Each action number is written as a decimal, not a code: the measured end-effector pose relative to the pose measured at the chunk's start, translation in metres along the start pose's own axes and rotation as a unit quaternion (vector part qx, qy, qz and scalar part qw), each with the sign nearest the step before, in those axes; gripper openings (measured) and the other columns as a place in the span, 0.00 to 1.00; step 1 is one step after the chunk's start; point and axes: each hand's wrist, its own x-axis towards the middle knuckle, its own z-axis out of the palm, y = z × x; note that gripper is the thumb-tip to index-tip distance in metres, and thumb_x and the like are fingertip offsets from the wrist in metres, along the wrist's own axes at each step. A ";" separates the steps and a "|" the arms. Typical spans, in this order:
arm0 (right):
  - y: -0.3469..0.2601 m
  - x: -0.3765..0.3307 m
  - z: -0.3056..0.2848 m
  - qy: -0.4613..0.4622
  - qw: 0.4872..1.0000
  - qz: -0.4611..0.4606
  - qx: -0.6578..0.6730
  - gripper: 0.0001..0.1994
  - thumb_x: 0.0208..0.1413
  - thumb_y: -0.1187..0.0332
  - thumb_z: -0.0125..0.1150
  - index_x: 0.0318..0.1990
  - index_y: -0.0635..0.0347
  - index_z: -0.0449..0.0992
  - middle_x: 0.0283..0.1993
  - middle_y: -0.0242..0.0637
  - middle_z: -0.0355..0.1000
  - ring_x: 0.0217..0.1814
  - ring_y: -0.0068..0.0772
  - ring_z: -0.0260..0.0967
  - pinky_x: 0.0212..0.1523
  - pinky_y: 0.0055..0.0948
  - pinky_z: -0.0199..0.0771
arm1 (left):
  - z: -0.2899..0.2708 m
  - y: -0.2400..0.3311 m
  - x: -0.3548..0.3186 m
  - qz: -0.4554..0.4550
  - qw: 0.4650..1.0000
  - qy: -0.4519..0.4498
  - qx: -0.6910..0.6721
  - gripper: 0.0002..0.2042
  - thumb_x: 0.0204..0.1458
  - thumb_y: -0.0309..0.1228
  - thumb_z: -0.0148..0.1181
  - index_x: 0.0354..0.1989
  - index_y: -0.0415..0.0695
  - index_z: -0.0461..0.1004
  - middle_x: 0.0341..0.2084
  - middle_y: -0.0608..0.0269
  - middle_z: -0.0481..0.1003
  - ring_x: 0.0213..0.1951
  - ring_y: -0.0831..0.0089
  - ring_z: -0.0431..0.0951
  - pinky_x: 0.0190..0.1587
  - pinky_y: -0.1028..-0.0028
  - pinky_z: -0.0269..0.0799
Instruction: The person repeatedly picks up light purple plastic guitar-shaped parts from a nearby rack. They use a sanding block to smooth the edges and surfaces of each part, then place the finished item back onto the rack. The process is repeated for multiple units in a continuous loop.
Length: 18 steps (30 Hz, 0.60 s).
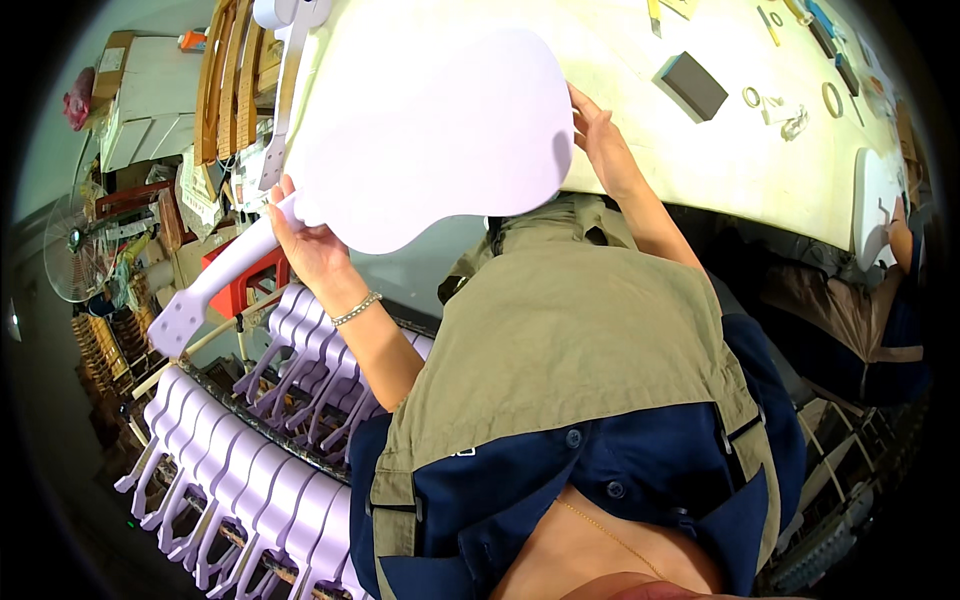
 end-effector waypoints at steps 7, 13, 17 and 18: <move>-0.020 0.004 0.011 0.002 0.998 -0.021 0.060 0.46 0.50 0.28 0.16 0.68 0.52 0.46 0.71 0.40 0.43 0.73 0.45 0.35 0.65 0.49 0.48 | -0.027 -0.009 -0.001 -0.075 0.997 0.003 0.015 0.30 0.57 0.49 0.49 0.62 0.41 0.54 0.57 0.57 0.64 0.56 0.66 0.67 0.56 0.62 0.67; -0.020 0.004 0.007 0.046 0.994 0.012 0.099 0.43 0.53 0.32 0.11 0.68 0.53 0.46 0.70 0.39 0.44 0.73 0.40 0.37 0.68 0.40 0.42 | -0.008 -0.003 -0.016 -0.042 0.997 -0.047 0.051 0.31 0.59 0.49 0.45 0.63 0.40 0.50 0.59 0.53 0.61 0.56 0.61 0.66 0.58 0.62 0.64; -0.011 0.008 0.007 0.095 0.978 0.031 0.181 0.43 0.54 0.34 0.09 0.67 0.54 0.47 0.69 0.40 0.49 0.71 0.38 0.44 0.69 0.36 0.43 | 0.010 0.002 -0.030 0.000 0.995 -0.076 0.070 0.30 0.60 0.47 0.43 0.63 0.38 0.50 0.60 0.50 0.59 0.55 0.54 0.66 0.54 0.62 0.68; -0.010 0.008 0.005 0.088 0.968 0.040 0.230 0.43 0.53 0.33 0.10 0.67 0.54 0.46 0.69 0.40 0.49 0.71 0.38 0.44 0.69 0.38 0.43 | 0.015 0.002 -0.031 0.002 0.993 -0.081 0.088 0.29 0.60 0.45 0.43 0.63 0.38 0.51 0.59 0.47 0.59 0.54 0.53 0.67 0.49 0.60 0.72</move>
